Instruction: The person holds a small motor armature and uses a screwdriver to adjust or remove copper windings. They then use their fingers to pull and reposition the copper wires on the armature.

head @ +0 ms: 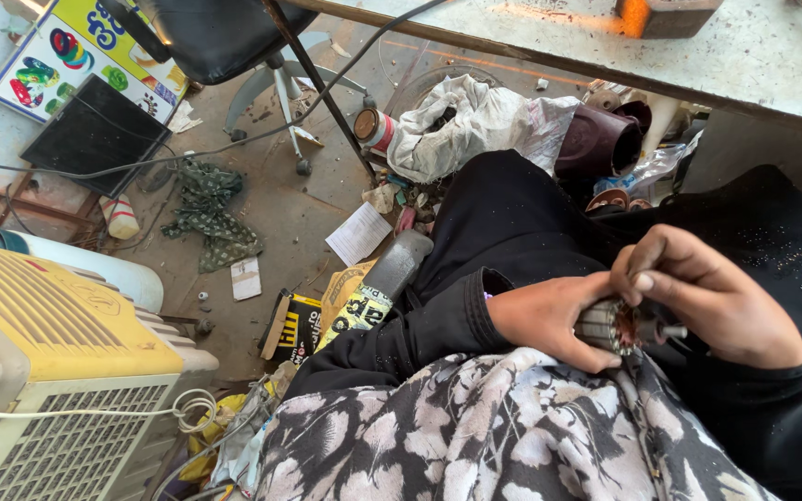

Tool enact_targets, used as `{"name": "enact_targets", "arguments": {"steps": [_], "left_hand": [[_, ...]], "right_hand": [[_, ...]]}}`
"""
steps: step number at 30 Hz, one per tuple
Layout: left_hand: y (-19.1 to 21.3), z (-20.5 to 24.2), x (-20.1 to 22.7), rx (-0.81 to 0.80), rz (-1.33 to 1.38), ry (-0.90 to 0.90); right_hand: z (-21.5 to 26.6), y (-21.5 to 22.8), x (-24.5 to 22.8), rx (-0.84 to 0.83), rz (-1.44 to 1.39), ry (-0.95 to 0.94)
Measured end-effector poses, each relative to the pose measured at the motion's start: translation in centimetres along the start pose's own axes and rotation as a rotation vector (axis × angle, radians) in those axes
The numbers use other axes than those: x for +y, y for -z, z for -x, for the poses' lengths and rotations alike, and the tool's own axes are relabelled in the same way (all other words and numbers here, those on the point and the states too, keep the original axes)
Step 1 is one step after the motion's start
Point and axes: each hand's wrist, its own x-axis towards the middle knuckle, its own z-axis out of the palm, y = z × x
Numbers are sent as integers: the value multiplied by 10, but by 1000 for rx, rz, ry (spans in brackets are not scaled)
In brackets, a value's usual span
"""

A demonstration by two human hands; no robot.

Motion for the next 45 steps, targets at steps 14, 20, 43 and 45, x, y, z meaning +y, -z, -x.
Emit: {"name": "enact_targets", "arguments": {"steps": [14,20,43,45], "left_hand": [[4,7,-4,108,360,90],[5,6,10,180,-107,122],[-3,-10,-36,525,649,-109],[-4,-10,-31,484,581,-166]], "right_hand": [[-4,-9,-2,177,-103,169],[0,-28,-20,226,272,152],[-11,-27,-11,446,534,302],[-16,-28,-10,444,702,288]]}}
